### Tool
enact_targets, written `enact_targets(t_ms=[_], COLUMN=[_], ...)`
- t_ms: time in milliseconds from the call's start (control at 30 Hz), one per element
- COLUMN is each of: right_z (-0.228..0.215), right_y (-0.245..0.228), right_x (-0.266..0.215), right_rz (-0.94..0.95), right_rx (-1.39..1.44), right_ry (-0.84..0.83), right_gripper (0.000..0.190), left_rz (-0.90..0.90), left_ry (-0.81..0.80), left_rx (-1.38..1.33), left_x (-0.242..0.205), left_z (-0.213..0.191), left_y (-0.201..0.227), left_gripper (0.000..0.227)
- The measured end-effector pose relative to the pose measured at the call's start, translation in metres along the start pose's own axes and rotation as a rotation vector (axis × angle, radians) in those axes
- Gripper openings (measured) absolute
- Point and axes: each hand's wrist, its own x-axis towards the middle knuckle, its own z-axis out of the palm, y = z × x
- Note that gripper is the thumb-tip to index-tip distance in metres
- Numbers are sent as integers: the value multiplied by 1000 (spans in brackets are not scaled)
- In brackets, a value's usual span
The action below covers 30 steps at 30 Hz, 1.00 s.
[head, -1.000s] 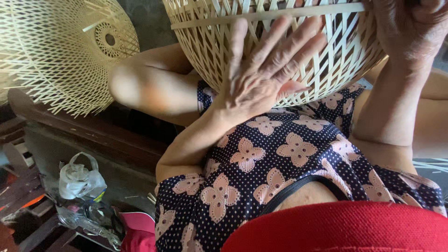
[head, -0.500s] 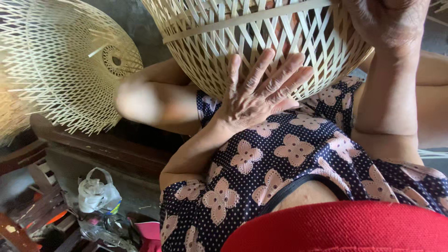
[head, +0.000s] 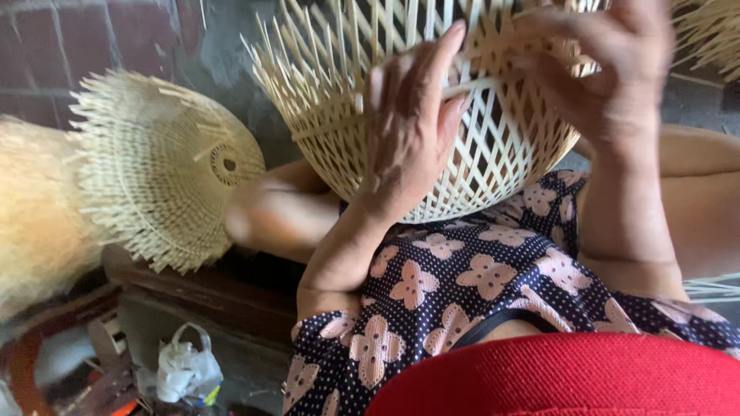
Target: The person weaves bamboo strips together by hand to construct the rim and body of a basket, pulling and tucking the thin strips into the existing frame.
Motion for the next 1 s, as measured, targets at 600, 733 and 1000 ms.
enact_targets(t_ms=[600, 733, 1000], right_z=[16, 27, 28], right_y=[-46, -72, -102], right_x=[7, 13, 12], right_rz=[-103, -281, -494], right_rx=[316, 156, -677], right_ry=[-108, -235, -124], right_gripper=[10, 12, 12], left_rz=[0, -6, 1], left_ry=[-76, -66, -67], left_rx=[-60, -116, -104], left_x=[35, 36, 36], left_z=[-23, -26, -26], left_y=[13, 15, 15], left_gripper=[26, 28, 29])
